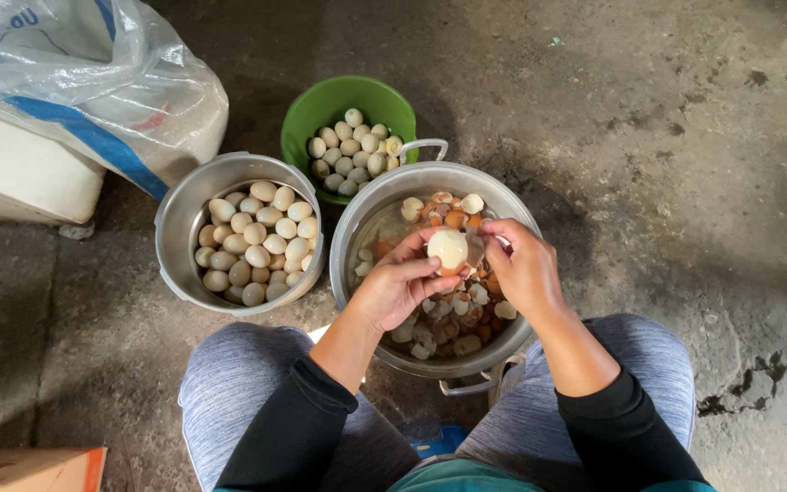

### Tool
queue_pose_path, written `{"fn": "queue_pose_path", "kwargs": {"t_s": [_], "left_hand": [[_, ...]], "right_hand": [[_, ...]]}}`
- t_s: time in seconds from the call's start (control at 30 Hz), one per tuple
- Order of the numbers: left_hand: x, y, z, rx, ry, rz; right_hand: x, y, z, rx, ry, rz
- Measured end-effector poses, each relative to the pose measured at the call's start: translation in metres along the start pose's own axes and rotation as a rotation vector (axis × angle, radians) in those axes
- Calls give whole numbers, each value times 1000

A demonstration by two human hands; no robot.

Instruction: The person sits cross-legged and peels boiled eggs by hand, removing shells and placing peeled eggs into a metal bucket. Shells are discarded into a pot of water. The person handles eggs one at a time from a green bowl.

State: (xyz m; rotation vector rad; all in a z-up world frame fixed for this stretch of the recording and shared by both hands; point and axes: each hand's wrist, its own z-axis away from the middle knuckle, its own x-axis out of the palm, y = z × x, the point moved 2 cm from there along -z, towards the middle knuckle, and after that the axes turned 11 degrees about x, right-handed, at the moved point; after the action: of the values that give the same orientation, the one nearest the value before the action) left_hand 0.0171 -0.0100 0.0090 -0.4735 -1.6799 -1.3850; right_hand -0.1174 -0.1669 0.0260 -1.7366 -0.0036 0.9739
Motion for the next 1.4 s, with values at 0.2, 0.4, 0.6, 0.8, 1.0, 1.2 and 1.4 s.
{"fn": "queue_pose_path", "kwargs": {"t_s": [0.2,0.4,0.6,0.8,1.0,1.2,1.4], "left_hand": [[-11,2,-2,-8,70,69],[-15,-6,-5,21,114,-30],[-16,-15,-5,24,180,-196],[-19,-15,-7,36,180,-170],[-13,-6,-6,-51,229,-93],[-16,-6,-7,-148,367,-107],[-24,-12,-7,-208,403,-204]], "right_hand": [[-8,-4,-1,-54,8,116],[2,-20,17,42,-257,-79],[12,-34,31,-80,-228,-55],[10,-22,27,-88,-177,-68],[3,-9,14,-21,-61,-110],[-11,-8,10,-59,35,-109],[-1,-26,20,-385,4,145]]}}
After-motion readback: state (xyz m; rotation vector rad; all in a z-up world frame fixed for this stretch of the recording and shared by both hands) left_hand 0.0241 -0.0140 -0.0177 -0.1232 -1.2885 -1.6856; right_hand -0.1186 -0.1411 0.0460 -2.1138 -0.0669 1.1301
